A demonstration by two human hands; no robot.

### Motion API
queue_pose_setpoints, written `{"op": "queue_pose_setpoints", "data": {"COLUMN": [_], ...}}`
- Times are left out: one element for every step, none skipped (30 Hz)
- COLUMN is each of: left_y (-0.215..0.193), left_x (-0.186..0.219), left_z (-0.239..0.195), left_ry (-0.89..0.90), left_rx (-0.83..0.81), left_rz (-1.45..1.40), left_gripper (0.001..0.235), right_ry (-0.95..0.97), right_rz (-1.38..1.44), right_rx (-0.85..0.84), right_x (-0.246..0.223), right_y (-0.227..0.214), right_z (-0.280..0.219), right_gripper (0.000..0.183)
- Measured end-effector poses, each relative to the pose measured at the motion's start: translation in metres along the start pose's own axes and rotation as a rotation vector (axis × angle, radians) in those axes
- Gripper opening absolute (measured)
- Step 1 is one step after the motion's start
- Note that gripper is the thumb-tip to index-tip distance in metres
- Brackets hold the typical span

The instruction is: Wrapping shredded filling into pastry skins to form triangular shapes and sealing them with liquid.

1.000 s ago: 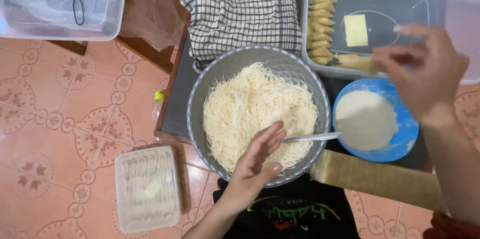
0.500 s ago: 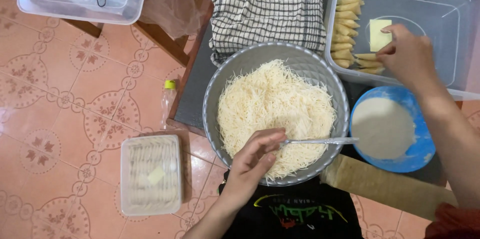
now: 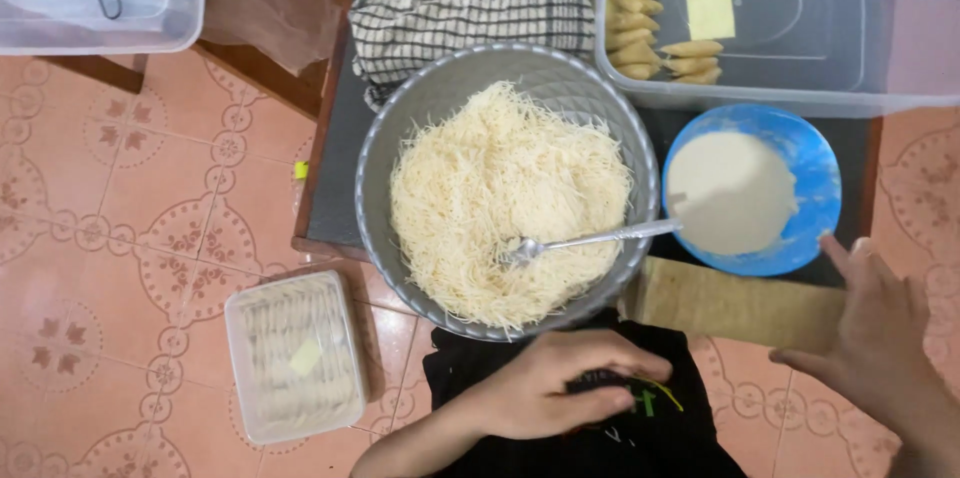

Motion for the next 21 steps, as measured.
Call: {"op": "queue_pose_setpoints", "data": {"left_y": [0.018,0.036,0.051,0.061,0.068,0.068,0.062,0.056,0.059,0.059,0.059,0.055,0.056,0.057,0.055,0.05,0.045,0.044,0.044,0.044,0.047], "left_x": [-0.013,-0.025,-0.042,-0.06,-0.078,-0.09,-0.103,-0.114,-0.118,-0.118,-0.12,-0.13,-0.142,-0.153,-0.153,-0.148,-0.143,-0.144,-0.146,-0.149,-0.155], "left_z": [0.006,0.01,0.011,0.011,0.012,0.014,0.013,0.01,0.012,0.014,0.017,0.022,0.029,0.036,0.039,0.042,0.048,0.048,0.047,0.046,0.043], "left_ry": [-0.087,-0.173,-0.173,-0.233,-0.287,-0.283,-0.302,-0.319,-0.323,-0.295,-0.261,-0.26,-0.252,-0.243,-0.248,-0.163,-0.069,-0.065,-0.118,-0.172,-0.172], "left_rx": [-0.094,-0.19,-0.199,-0.089,0.023,0.015,0.194,0.372,0.365,0.401,0.434,0.425,0.299,0.173,0.167,0.201,0.235,0.229,0.234,0.239,0.236], "left_rz": [-0.103,-0.204,-0.208,-0.207,-0.198,-0.195,-0.11,-0.023,-0.025,0.064,0.154,0.152,0.058,-0.037,-0.038,-0.005,0.029,0.028,0.023,0.019,0.016], "left_gripper": [0.028,0.024,0.024,0.013,0.009,0.009,0.006,0.004,0.004,0.041,0.08,0.08,0.097,0.115,0.115,0.105,0.096,0.096,0.092,0.089,0.089], "right_ry": [-0.002,-0.001,0.009,0.064,0.117,0.125,0.102,0.08,0.086,0.067,0.047,0.056,0.012,-0.031,-0.025,-0.077,-0.129,-0.122,-0.18,-0.237,-0.234], "right_rz": [0.061,0.119,0.12,0.124,0.127,0.127,0.197,0.267,0.27,0.455,0.639,0.641,0.638,0.635,0.64,0.618,0.59,0.589,0.587,0.585,0.585], "right_rx": [0.108,0.216,0.214,0.242,0.278,0.284,0.297,0.309,0.306,0.276,0.249,0.25,0.247,0.245,0.242,0.255,0.273,0.277,0.302,0.326,0.325], "right_x": [-0.012,-0.025,-0.027,-0.028,-0.028,-0.024,-0.021,-0.018,-0.014,-0.01,-0.005,0.0,0.003,0.005,0.011,0.014,0.019,0.018,0.016,0.014,0.016], "right_y": [-0.011,-0.022,-0.019,-0.017,-0.018,-0.014,-0.01,-0.005,-0.007,-0.008,-0.009,-0.005,-0.002,0.001,0.009,0.014,0.017,0.015,0.011,0.008,0.006], "right_z": [-0.01,-0.02,-0.025,-0.03,-0.033,-0.036,-0.041,-0.045,-0.043,-0.041,-0.039,-0.038,-0.038,-0.037,-0.036,-0.036,-0.034,-0.033,-0.034,-0.034,-0.033], "right_gripper": [0.157,0.139,0.139,0.125,0.113,0.113,0.113,0.115,0.115,0.097,0.08,0.08,0.086,0.092,0.092,0.1,0.107,0.107,0.111,0.116,0.116]}}
Point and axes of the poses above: each hand's wrist, its own z-axis towards the middle knuckle, its own y-axis out of the palm, x = y × z, the point moved 4 cm from there along z, towards the middle knuckle, and after that the axes turned 13 degrees about -x, right-handed, at the moved point
